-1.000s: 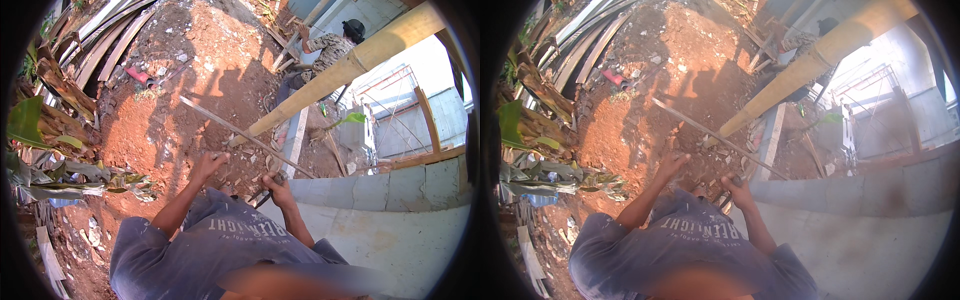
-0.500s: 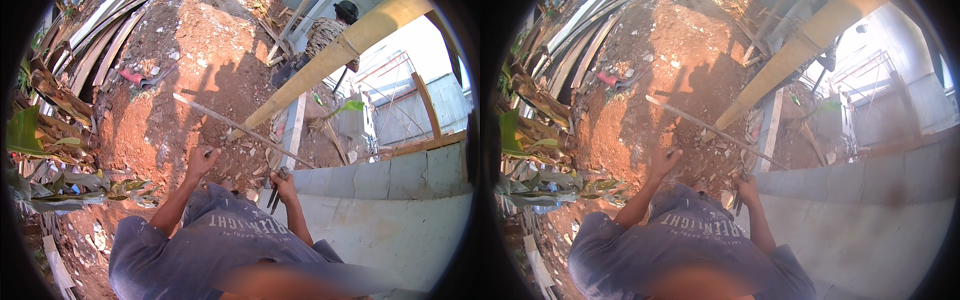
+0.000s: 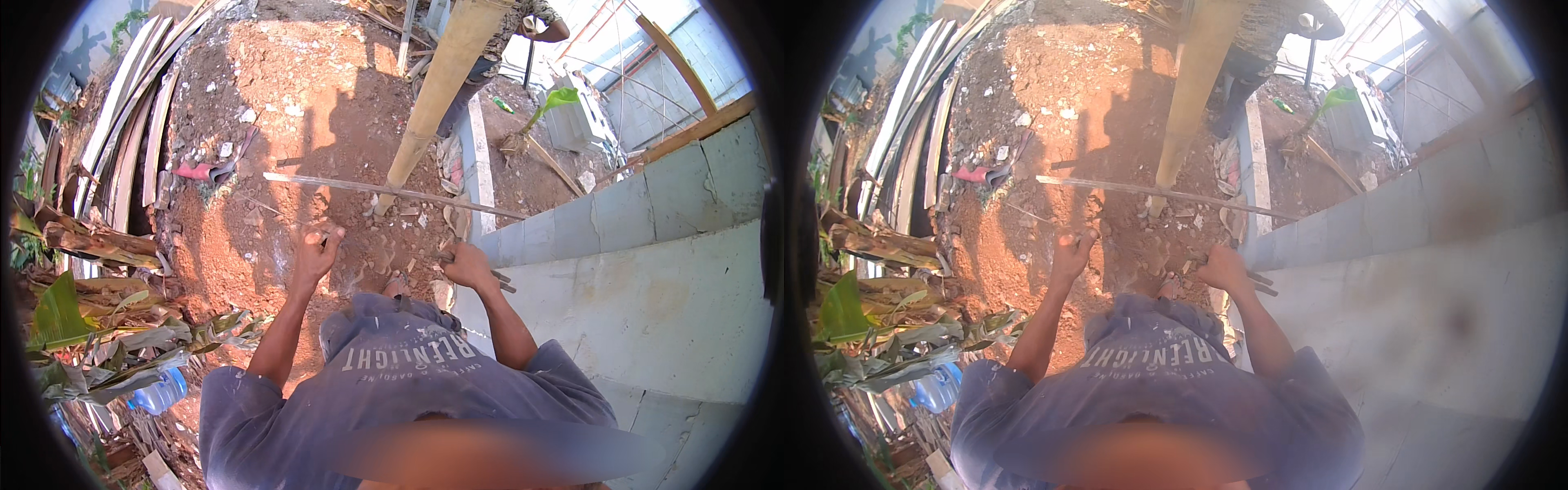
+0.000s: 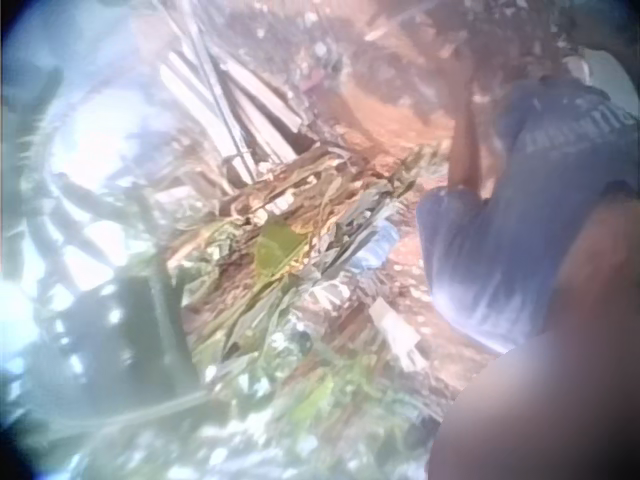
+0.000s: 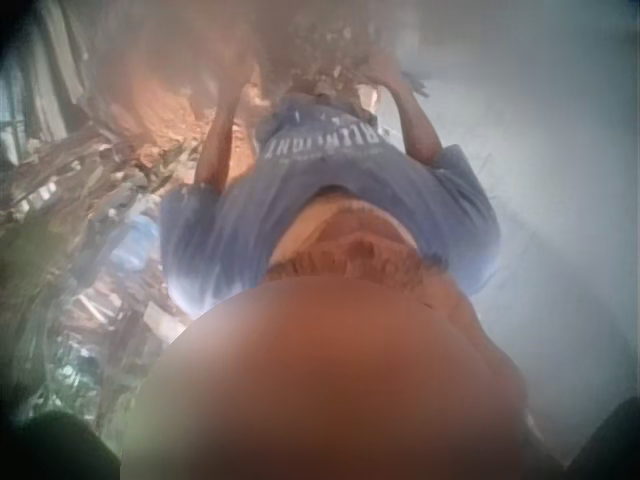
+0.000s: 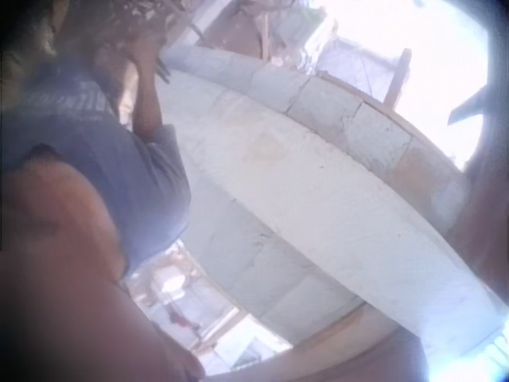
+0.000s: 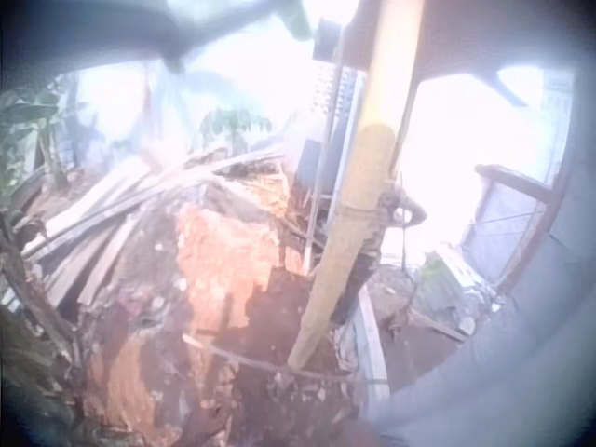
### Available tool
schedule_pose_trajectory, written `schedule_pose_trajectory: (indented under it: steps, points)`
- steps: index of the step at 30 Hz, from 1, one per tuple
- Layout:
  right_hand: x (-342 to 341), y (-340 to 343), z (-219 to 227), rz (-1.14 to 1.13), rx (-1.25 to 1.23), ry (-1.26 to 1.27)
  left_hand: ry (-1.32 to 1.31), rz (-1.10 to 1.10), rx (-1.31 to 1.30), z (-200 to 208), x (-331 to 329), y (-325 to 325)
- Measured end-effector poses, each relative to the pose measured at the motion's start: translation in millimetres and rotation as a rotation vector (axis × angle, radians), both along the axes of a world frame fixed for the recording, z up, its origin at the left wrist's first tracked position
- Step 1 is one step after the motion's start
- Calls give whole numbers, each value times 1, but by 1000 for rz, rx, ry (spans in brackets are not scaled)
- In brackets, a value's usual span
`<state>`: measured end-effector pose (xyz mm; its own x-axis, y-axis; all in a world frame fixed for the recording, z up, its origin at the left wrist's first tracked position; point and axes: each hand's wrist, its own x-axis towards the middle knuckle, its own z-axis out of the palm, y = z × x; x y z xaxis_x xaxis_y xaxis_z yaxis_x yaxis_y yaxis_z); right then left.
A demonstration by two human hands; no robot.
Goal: The person assembles a bamboo scaffolding frame by positioning a horizontal bamboo pole against a vertical pole and securing it with wire using pliers. They then move to another location and tie a metal rod to a vertical rebar using wire.
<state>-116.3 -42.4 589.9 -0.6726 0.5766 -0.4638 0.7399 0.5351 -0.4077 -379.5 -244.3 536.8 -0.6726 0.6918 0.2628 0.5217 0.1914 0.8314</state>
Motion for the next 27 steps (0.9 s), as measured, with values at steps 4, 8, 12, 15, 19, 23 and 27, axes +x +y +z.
schedule_pose_trajectory:
  steps: [4,8,12,15,19,23,27]
  points:
    - [13,4,6,-193,-446,316,-255,-1,5,7,10,-8]
    - [7,-6,5,131,-334,178,-84,-45,49,32,10,-6]
    - [8,-4,-44,-496,-425,390,-78,10,84,40,6,-3]
    - [16,5,-30,-627,-888,787,-423,317,-155,38,11,-5]
    - [22,6,29,-268,-1080,685,-529,221,-130,-27,-38,-25]
    - [19,2,20,165,-542,214,-463,342,-98,19,-47,-14]
    - [24,-7,3,-14,-77,146,397,-14,-141,35,-54,-12]
